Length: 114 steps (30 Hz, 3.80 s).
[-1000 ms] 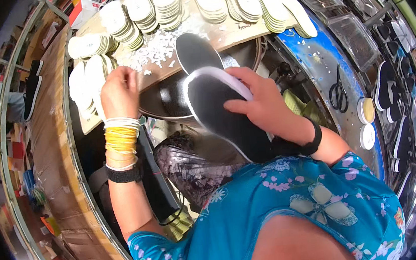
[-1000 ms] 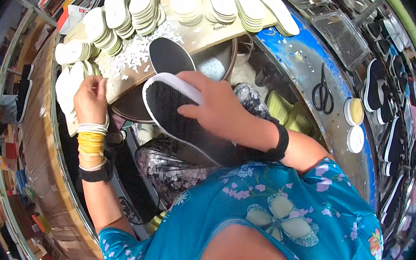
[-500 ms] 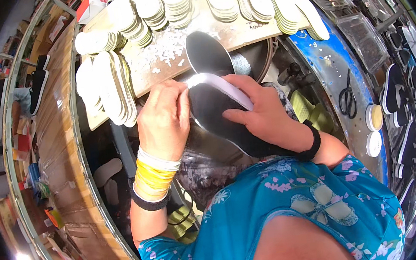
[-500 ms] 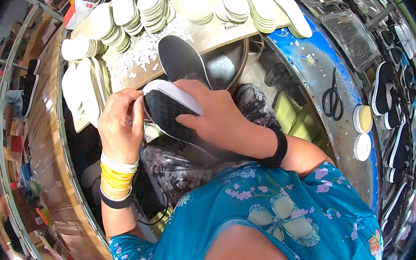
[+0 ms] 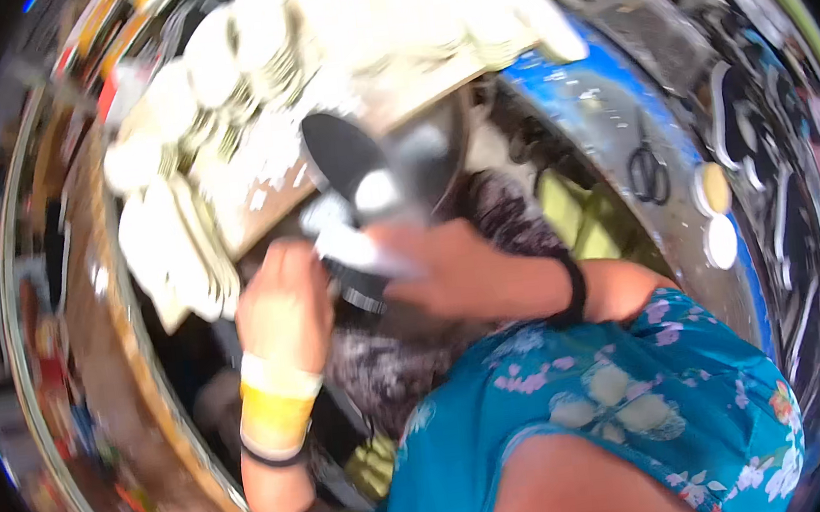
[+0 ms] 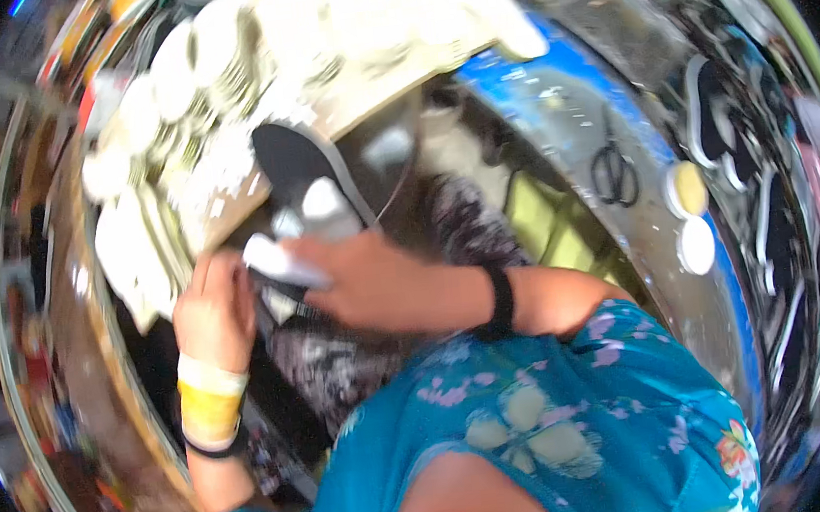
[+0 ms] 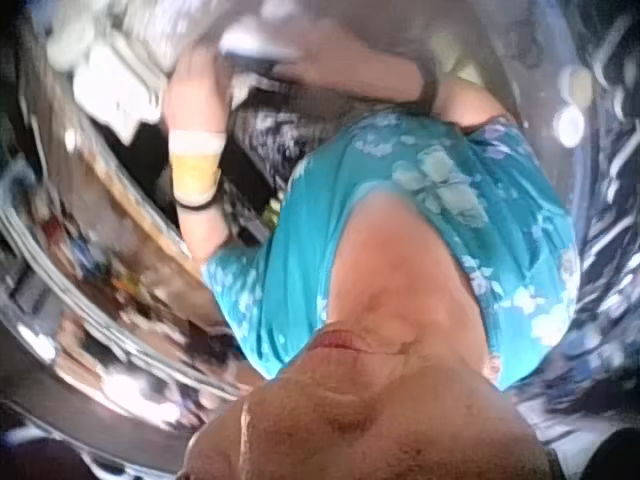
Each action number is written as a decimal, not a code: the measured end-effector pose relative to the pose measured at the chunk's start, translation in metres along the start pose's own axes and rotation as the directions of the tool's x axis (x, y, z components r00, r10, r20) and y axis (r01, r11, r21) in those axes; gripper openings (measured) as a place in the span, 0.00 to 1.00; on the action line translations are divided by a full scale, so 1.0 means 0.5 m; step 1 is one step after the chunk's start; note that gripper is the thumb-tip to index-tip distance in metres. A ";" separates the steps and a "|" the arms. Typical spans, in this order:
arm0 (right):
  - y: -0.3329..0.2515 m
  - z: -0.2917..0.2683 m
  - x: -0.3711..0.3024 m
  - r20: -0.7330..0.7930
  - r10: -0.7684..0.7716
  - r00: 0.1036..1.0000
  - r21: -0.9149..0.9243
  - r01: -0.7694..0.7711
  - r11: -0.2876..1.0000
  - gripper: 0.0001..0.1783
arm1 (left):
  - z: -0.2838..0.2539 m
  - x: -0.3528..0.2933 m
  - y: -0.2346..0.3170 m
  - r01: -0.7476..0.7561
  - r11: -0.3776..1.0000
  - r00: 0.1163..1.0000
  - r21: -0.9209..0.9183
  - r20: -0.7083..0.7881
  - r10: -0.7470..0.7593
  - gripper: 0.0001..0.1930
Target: Insert insoles into shoes and trim the excess edges using scissors.
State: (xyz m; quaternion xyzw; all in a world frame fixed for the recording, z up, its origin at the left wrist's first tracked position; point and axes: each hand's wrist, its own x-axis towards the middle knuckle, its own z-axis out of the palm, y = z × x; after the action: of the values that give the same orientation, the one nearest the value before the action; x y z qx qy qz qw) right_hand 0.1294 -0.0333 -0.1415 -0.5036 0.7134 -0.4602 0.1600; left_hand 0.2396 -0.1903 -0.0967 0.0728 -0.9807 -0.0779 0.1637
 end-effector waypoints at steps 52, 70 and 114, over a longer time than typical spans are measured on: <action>-0.001 -0.034 0.030 -0.101 0.219 0.971 0.171 -0.200 0.965 0.28 | 0.033 0.033 -0.189 0.382 0.924 0.884 -0.016 -0.284 -0.370 0.04; -0.008 0.001 0.030 -0.095 0.036 0.995 0.166 -0.019 0.986 0.28 | -0.021 0.026 -0.007 -0.049 0.999 0.997 0.015 -0.055 0.050 0.04; -0.024 0.003 0.022 -0.149 -0.021 0.989 0.229 0.055 0.972 0.29 | -0.069 -0.001 0.031 0.146 0.985 0.981 0.093 -0.143 -0.132 0.02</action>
State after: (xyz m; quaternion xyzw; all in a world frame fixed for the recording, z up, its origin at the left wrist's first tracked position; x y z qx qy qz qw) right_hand 0.1325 -0.0444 -0.1301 -0.4603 0.6546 -0.5789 0.1565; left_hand 0.2498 -0.1796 -0.0618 0.1549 -0.9624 -0.0333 0.2204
